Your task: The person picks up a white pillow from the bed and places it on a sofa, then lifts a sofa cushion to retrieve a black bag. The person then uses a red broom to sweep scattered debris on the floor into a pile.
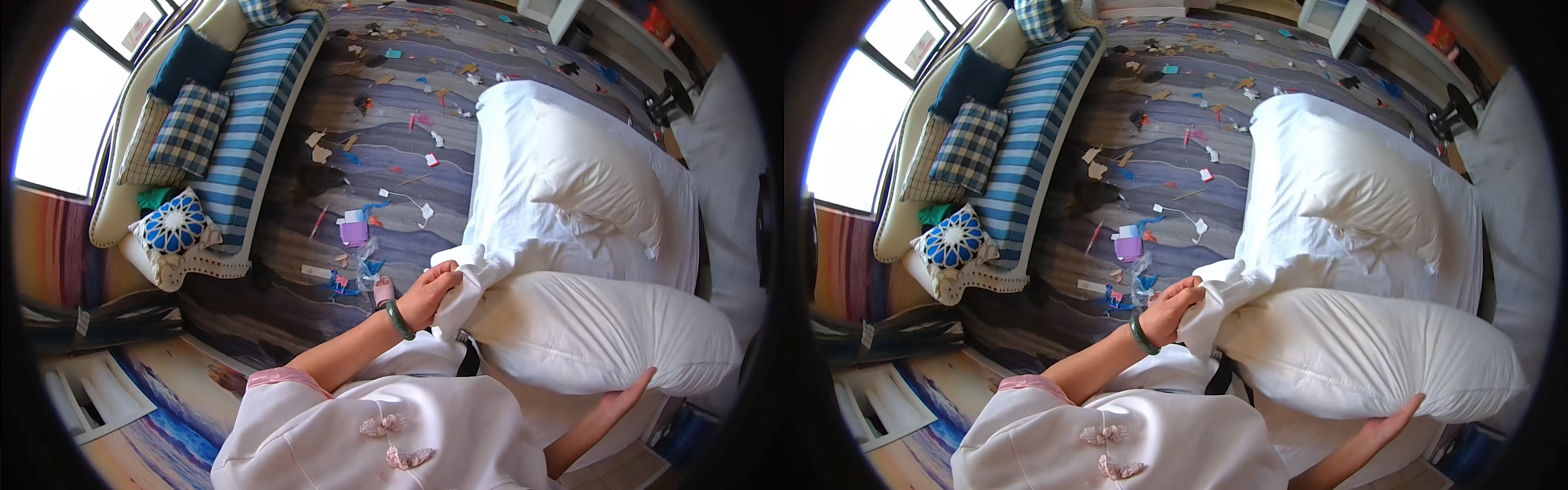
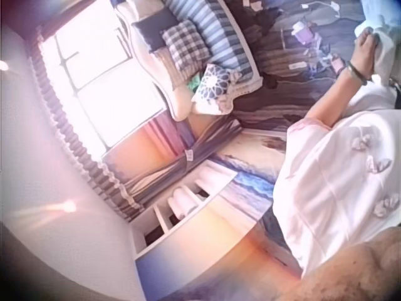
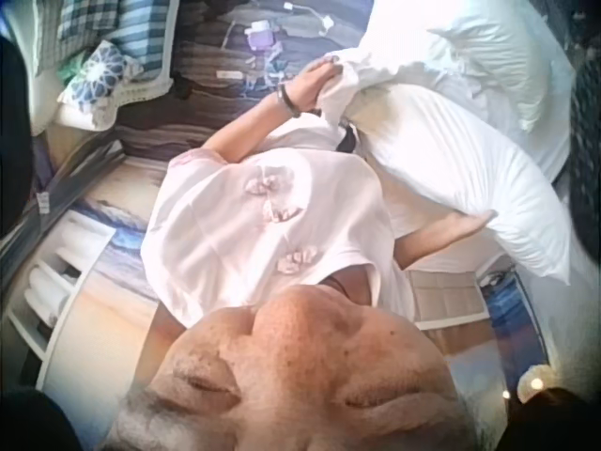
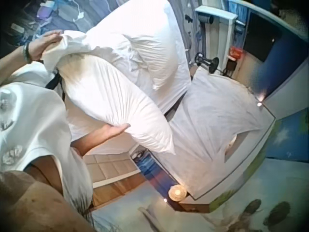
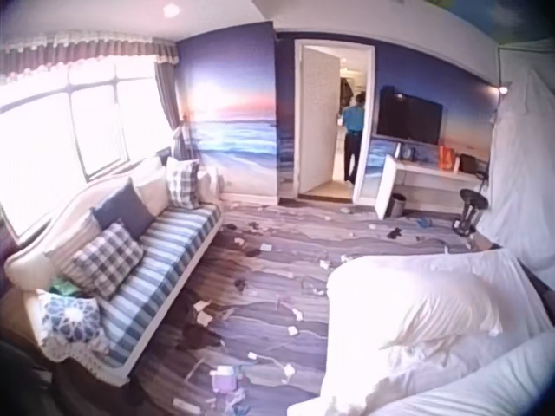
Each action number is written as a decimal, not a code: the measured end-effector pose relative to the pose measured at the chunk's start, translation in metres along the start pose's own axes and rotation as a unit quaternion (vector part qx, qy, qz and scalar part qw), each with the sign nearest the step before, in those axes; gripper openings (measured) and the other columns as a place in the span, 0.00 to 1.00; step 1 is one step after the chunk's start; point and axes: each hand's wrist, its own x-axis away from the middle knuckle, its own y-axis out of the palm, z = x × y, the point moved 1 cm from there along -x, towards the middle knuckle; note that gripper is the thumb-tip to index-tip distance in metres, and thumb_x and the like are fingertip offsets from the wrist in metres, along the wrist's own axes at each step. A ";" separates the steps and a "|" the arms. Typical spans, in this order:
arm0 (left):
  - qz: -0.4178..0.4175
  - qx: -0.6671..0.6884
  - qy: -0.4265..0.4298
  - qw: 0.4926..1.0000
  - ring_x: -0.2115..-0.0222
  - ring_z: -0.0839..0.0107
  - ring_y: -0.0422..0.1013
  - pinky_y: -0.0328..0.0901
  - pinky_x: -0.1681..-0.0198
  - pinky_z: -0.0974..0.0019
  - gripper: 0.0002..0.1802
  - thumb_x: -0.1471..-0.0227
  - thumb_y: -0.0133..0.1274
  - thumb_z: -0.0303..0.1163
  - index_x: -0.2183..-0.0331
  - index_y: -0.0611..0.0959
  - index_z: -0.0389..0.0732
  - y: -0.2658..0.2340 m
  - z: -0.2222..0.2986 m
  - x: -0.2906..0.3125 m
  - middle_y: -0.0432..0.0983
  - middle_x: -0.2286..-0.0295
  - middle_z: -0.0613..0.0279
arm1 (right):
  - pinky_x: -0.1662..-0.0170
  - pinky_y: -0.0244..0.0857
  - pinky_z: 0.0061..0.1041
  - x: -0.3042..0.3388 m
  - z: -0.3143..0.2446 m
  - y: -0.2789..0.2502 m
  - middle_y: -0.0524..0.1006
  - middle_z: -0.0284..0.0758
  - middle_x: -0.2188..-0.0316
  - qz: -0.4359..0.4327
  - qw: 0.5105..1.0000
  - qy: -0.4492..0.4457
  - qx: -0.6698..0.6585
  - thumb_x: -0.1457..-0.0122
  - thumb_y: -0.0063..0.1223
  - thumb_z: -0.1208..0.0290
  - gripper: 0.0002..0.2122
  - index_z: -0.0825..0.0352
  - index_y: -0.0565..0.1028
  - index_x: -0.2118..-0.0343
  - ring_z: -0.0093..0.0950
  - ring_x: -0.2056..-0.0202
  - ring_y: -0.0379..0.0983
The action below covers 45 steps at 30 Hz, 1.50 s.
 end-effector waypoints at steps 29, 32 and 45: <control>0.298 0.208 0.387 0.847 0.69 0.72 0.74 0.70 0.64 0.68 0.06 0.44 0.44 0.30 0.65 0.75 0.42 -0.196 0.275 0.098 0.75 0.69 0.64 | 0.44 0.59 0.31 0.098 0.164 0.544 0.68 0.41 0.46 -0.471 0.864 0.153 0.093 0.39 0.47 0.54 0.28 0.75 0.64 0.46 0.32 0.47 0.65; 0.323 0.190 0.435 0.819 0.66 0.68 0.75 0.71 0.60 0.65 0.11 0.44 0.43 0.32 0.60 0.75 0.40 -0.195 0.313 0.083 0.77 0.65 0.59 | 0.45 0.60 0.30 0.098 0.167 0.607 0.68 0.42 0.47 -0.474 0.859 0.152 0.118 0.38 0.46 0.55 0.27 0.77 0.64 0.47 0.32 0.47 0.66; 0.386 0.169 0.498 0.757 0.64 0.69 0.73 0.69 0.57 0.63 0.13 0.46 0.43 0.36 0.62 0.75 0.41 -0.224 0.449 0.030 0.75 0.66 0.61 | 0.43 0.57 0.29 0.189 0.217 0.837 0.68 0.40 0.46 -0.621 0.757 0.167 0.114 0.38 0.47 0.58 0.26 0.74 0.63 0.44 0.31 0.46 0.65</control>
